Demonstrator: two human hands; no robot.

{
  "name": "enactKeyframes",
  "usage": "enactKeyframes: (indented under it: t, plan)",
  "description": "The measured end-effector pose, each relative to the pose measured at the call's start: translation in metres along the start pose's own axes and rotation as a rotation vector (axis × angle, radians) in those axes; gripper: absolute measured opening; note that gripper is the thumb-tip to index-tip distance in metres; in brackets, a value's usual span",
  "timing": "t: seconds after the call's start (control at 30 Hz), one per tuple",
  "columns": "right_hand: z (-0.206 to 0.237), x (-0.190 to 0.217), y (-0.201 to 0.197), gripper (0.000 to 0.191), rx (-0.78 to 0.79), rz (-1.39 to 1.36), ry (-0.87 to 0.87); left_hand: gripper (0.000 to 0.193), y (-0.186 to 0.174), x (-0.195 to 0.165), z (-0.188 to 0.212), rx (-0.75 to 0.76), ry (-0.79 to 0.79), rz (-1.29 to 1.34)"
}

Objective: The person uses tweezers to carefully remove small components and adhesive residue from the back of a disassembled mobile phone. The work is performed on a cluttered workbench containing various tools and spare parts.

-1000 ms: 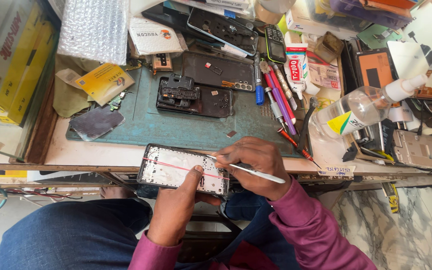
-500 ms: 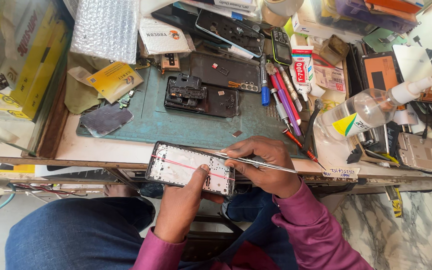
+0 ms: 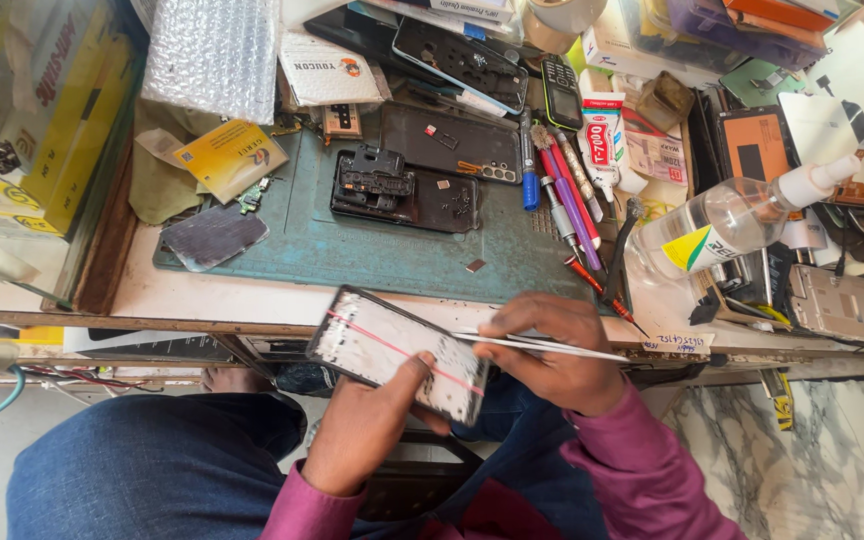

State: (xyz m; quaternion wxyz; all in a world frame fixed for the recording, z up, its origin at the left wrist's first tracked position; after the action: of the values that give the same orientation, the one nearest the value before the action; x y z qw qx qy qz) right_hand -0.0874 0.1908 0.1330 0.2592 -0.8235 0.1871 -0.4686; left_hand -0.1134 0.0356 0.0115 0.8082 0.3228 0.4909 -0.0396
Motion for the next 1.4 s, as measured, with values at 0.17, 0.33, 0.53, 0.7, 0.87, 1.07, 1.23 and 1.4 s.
enactKeyframes:
  t: [0.17,0.33,0.53,0.7,0.87,1.07,1.23,1.4]
  plan:
    - [0.030,-0.008,-0.006,0.016,0.185,-0.262,0.194,0.029,0.010,0.006,0.010,0.122,-0.092,-0.069]
    - [0.057,-0.003,-0.017,0.046,0.416,-0.553,0.343,0.029,0.020,0.010,0.013,0.259,-0.157,-0.041]
    - [0.081,0.012,-0.005,0.109,0.803,-0.864,0.392,0.029,0.028,0.012,0.020,0.340,-0.180,-0.103]
    - [0.102,-0.001,0.006,0.085,0.760,-0.756,0.606,0.030,0.029,0.008,0.025,0.364,-0.177,-0.253]
    - [0.094,-0.016,0.002,0.034,0.469,-0.455,0.635,0.029,0.030,0.006,0.026,0.363,-0.202,-0.316]
    - [0.056,0.023,-0.008,0.029,0.288,0.203,0.162,0.028,0.032,0.005,0.028,0.384,-0.203,-0.295]
    - [0.041,0.045,-0.007,0.023,0.229,0.372,0.021,0.027,0.031,0.007,0.029,0.390,-0.231,-0.290]
    - [0.033,0.054,-0.006,0.026,0.243,0.458,-0.037,0.026,0.031,0.011,0.029,0.378,-0.273,-0.314]
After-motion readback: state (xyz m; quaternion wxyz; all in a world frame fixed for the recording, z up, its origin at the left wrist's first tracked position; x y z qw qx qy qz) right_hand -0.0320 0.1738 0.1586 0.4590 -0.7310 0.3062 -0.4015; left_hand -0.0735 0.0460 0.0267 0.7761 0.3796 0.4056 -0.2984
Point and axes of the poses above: each hand's wrist, its own z-axis away from the middle knuckle, its own y-axis out of the palm, x = y × z, the point moved 9 cm from there along -z, towards the middle knuckle, and after that the axes turned 1 degree about x, right-handed, at the moved point
